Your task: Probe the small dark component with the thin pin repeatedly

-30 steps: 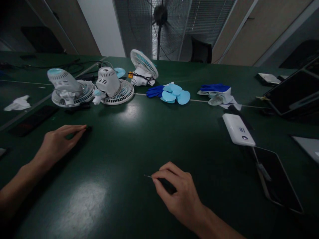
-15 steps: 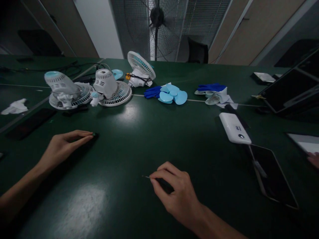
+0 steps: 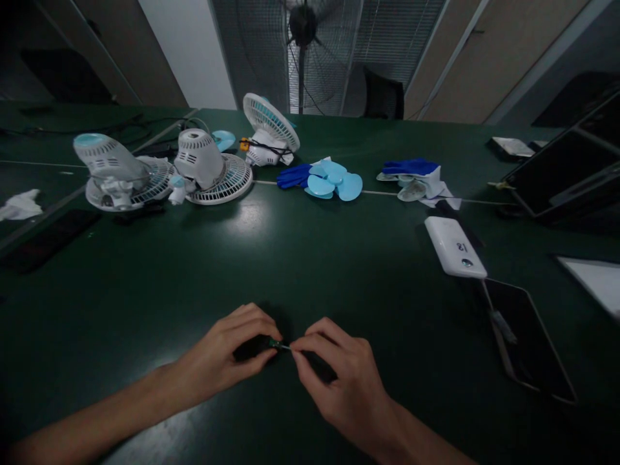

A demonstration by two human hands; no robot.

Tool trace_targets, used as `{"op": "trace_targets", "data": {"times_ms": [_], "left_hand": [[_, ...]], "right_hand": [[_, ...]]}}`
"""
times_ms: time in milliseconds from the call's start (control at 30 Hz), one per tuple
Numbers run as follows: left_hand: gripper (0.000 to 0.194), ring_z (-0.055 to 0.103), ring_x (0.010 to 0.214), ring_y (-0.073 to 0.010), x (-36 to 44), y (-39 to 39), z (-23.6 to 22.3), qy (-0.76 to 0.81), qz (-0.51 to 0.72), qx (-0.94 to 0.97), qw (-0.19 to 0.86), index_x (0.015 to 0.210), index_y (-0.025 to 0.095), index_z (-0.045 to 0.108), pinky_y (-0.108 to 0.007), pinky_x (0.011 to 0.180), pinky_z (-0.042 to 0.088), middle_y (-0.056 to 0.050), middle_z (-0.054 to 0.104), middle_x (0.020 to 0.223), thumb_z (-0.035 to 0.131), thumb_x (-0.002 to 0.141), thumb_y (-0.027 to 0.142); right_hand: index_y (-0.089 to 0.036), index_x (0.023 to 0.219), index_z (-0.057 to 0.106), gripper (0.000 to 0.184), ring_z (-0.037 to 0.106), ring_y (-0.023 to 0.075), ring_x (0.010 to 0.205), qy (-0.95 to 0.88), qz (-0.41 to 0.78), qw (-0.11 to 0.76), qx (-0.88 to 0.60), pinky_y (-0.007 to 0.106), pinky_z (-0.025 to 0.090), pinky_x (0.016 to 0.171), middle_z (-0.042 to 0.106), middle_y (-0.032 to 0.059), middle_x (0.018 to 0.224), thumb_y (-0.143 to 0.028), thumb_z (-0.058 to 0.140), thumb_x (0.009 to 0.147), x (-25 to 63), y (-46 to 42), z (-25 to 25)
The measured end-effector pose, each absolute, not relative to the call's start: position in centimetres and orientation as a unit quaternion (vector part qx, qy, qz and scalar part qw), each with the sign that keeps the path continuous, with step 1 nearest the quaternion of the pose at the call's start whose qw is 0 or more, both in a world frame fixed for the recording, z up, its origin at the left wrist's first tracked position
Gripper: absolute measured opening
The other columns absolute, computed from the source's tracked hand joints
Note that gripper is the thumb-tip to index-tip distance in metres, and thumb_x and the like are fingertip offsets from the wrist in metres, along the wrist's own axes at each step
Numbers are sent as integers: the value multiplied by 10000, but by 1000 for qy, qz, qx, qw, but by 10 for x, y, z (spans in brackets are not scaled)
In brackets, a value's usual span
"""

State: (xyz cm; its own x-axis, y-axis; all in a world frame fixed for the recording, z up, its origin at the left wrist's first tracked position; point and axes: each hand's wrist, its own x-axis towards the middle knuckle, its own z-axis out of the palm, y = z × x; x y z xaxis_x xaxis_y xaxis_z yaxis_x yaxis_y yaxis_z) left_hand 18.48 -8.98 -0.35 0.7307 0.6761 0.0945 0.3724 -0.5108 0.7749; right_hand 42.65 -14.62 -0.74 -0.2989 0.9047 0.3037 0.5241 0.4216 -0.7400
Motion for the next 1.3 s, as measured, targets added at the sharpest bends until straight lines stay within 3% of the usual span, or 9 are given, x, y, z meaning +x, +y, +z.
{"op": "trace_targets", "data": {"times_ms": [233,500,767,967,1300], "left_hand": [[285,599,1073,-186,180,-89,-6,299,213,835,409,1229,238,619,-344,939,480,-44,680,1142,668,951,195],[156,587,1046,-186,180,-88,-4,309,198,831,417,1134,227,662,-334,891,480,-44,661,1093,653,978,219],[168,588,1050,-189,180,-87,-5,305,193,837,410,1152,227,671,-344,915,470,-45,665,1099,654,984,234],[196,590,1048,-191,180,-87,-8,307,192,841,403,1153,223,673,-337,903,471,-47,657,1099,675,959,191],[200,586,1064,-190,180,-88,-7,304,196,847,390,1194,234,664,-339,918,483,-50,666,1117,648,995,241]], "right_hand": [[-243,1051,719,181,703,132,770,-769,253,338,-480,256,503,638,682,20,955,-124,613,966,434,-149,-8],[-252,1068,709,180,696,133,771,-778,258,309,-482,258,498,639,677,18,970,-141,605,972,435,-150,-12],[-249,1066,720,186,694,130,747,-787,239,308,-479,261,477,622,686,17,954,-140,608,966,431,-149,-12],[-259,1057,731,177,690,114,776,-767,298,357,-442,246,492,666,685,-1,948,-139,649,957,421,-144,-3],[-228,1039,733,171,700,119,755,-777,268,337,-458,237,508,636,698,14,930,-122,631,952,425,-146,-5]]}}
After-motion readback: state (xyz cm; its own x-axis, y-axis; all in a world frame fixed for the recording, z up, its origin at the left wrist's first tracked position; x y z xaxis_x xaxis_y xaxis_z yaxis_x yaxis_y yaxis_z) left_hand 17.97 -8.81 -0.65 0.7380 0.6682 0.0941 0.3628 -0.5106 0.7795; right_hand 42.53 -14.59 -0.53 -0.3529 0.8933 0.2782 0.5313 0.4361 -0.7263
